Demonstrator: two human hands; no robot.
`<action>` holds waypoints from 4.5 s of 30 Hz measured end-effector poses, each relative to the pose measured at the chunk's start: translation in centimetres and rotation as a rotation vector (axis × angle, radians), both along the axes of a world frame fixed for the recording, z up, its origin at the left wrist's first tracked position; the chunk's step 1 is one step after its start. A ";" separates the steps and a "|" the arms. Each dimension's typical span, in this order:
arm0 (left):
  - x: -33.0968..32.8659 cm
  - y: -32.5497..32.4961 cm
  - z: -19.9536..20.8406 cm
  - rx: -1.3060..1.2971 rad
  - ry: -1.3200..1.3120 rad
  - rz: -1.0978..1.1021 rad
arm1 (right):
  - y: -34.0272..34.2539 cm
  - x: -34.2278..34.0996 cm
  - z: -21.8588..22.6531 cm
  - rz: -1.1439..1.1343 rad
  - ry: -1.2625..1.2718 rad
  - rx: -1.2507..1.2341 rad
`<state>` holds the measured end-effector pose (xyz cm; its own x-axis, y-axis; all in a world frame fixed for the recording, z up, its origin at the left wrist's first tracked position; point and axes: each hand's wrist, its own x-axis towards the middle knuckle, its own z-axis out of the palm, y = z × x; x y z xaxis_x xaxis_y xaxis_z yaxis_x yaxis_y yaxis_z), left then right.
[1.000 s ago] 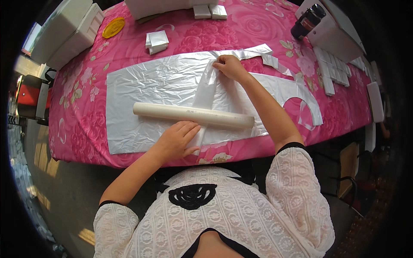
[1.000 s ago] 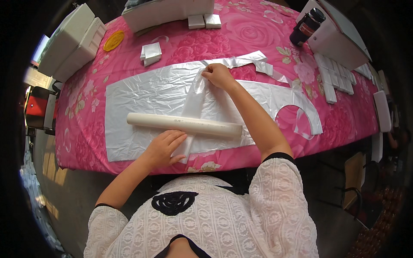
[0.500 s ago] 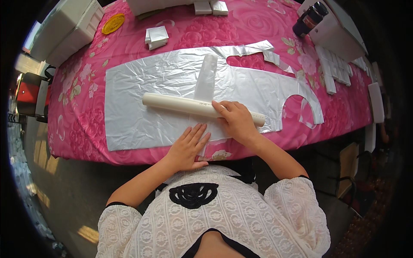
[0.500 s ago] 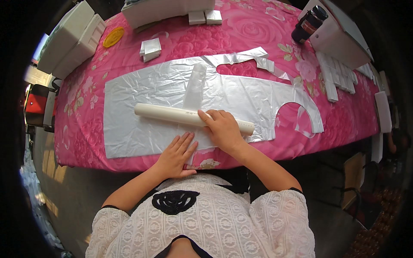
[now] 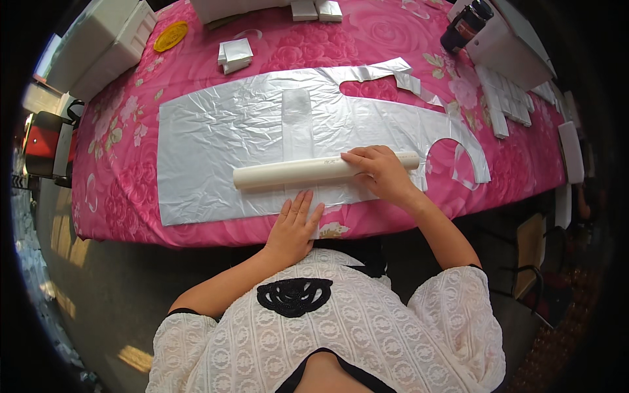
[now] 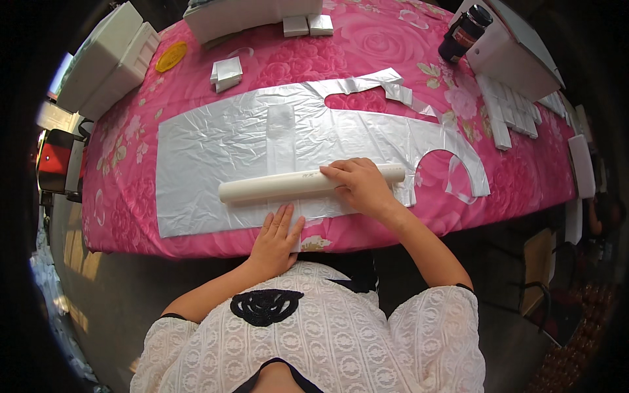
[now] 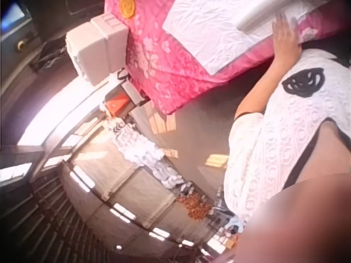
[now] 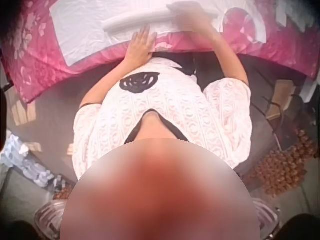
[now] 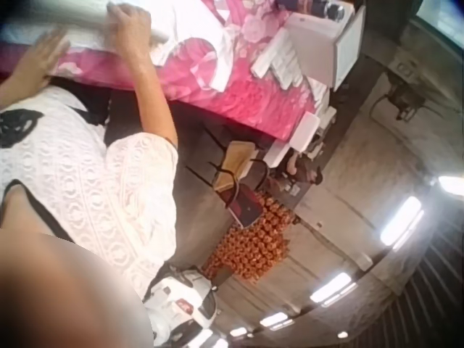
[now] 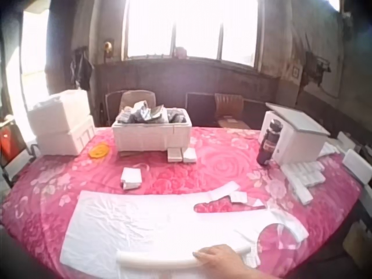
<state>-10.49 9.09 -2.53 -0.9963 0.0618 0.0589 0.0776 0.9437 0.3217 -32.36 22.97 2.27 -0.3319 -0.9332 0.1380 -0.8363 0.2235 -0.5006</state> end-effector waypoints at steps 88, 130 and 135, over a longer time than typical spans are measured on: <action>-5.4 -7.9 0.4 0.070 0.463 -0.010 | -9.3 -1.7 -3.4 0.252 0.080 -0.021; -7.4 -5.5 0.3 -0.020 0.136 0.233 | -9.5 1.8 -2.2 -0.461 -0.464 0.239; -7.7 -4.9 -0.3 0.007 -0.021 0.280 | -9.3 3.3 -1.3 -0.483 -0.309 0.192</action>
<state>-18.18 4.15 -2.85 -0.9755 -0.2166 0.0374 -0.1928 0.9251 0.3272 -29.02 13.62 0.96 -0.7219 -0.6659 -0.1881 -0.4405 0.6518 -0.6173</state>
